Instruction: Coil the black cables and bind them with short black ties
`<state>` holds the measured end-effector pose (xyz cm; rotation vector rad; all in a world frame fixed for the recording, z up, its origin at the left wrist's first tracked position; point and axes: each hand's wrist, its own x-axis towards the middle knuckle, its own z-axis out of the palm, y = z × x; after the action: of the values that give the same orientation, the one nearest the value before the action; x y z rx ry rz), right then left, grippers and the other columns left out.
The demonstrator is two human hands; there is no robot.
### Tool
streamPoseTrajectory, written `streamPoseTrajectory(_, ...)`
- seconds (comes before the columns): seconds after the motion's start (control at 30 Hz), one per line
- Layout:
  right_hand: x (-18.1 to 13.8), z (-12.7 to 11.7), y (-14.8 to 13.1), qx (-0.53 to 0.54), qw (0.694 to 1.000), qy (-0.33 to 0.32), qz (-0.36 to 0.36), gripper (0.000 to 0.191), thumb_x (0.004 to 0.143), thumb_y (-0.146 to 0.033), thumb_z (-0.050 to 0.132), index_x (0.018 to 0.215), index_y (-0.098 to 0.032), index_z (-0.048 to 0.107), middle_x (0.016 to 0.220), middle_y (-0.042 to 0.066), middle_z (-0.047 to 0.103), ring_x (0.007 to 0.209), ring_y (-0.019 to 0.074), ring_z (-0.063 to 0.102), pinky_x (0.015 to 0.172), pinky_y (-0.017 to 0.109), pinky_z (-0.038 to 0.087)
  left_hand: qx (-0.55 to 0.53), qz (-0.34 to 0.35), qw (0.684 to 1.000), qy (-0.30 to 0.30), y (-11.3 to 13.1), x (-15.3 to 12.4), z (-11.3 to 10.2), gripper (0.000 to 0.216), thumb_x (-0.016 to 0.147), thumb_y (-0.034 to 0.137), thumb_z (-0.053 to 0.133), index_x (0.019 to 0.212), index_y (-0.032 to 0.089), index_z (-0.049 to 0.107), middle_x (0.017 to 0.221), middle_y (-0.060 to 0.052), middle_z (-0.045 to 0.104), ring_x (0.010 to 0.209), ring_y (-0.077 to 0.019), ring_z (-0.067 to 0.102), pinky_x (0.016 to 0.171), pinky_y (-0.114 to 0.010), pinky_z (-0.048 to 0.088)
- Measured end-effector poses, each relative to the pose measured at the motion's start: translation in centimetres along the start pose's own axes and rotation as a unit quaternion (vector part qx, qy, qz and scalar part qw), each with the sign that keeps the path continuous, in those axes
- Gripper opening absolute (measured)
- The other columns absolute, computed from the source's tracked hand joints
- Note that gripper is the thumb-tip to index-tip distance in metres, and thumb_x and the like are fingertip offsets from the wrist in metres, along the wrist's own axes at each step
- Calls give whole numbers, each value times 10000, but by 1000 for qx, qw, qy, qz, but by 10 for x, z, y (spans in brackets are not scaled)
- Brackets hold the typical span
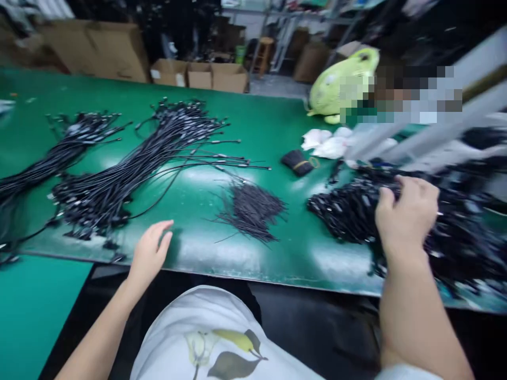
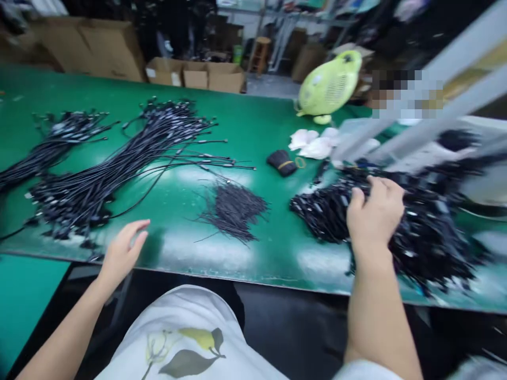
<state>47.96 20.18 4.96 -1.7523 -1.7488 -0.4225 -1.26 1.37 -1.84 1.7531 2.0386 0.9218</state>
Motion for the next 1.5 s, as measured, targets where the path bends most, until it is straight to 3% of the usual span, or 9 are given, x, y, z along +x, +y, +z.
streamPoseTrajectory(0.1,-15,14,-48,111,983,-84,-123,409,966,-471,344,1157,-248,628,1152,140,628,1152,284,563,985,466,451,160,-17,983,86,-37,14,-28,425,950,366,398,1277,139,546,1251,-165,617,1163,-296,565,1013,-450,431)
streamPoseTrajectory(0.27,-28,51,-156,213,897,-248,-298,297,961,-357,401,1014,-229,664,1068,76,670,981,223,639,876,363,517,296,-34,952,74,-76,28,-44,443,941,323,428,1319,106,506,1266,-192,598,1148,-328,547,967,-454,435)
streamPoseTrajectory(0.4,-18,94,-265,206,831,-324,-402,334,980,-304,365,1126,-210,650,1167,75,643,1041,209,616,899,324,484,348,-80,927,112,-91,40,-59,425,928,275,449,1305,86,504,1280,-224,556,1143,-359,509,933,-475,420)
streamPoseTrajectory(0.6,-8,167,-405,140,845,-314,-410,429,905,-204,502,1324,-110,512,1329,189,526,1143,260,530,946,365,411,297,-86,947,91,-96,48,-82,233,920,225,454,1054,154,631,1065,-154,606,1022,-298,542,866,-393,440)
streamPoseTrajectory(0.77,19,196,-401,115,860,-308,-390,259,952,-121,382,1013,-90,632,974,164,643,947,194,576,897,327,403,211,-78,971,76,-100,33,-91,294,973,237,360,1072,201,635,1034,-90,640,940,-227,598,826,-324,451)
streamPoseTrajectory(0.93,30,195,-376,124,852,-300,-410,350,970,-174,404,1288,-77,513,1238,208,573,1042,216,560,907,346,420,222,-79,970,58,-104,28,-79,228,918,270,506,1055,160,652,1015,-144,632,1012,-304,547,846,-390,442)
streamPoseTrajectory(1.1,-15,179,-433,158,804,-282,-499,429,941,-188,464,1363,-113,478,1336,164,538,1163,208,524,977,325,390,201,-40,977,54,-89,30,-75,240,923,257,483,1065,168,654,994,-133,643,968,-281,558,873,-399,448)
streamPoseTrajectory(1.23,-33,164,-479,171,764,-267,-562,259,945,-224,457,1082,-129,656,1110,134,644,1027,212,565,916,320,390,68,-55,995,43,-85,24,-85,288,906,345,494,1097,193,647,951,-84,657,910,-244,603,876,-381,463)
streamPoseTrajectory(1.5,-25,99,-432,247,757,-192,-574,349,996,-194,275,1130,-158,595,1050,117,594,943,200,503,836,295,380,-171,-115,977,-51,-97,9,-70,376,876,450,476,1081,183,641,999,-89,715,898,-219,673,835,-352,518)
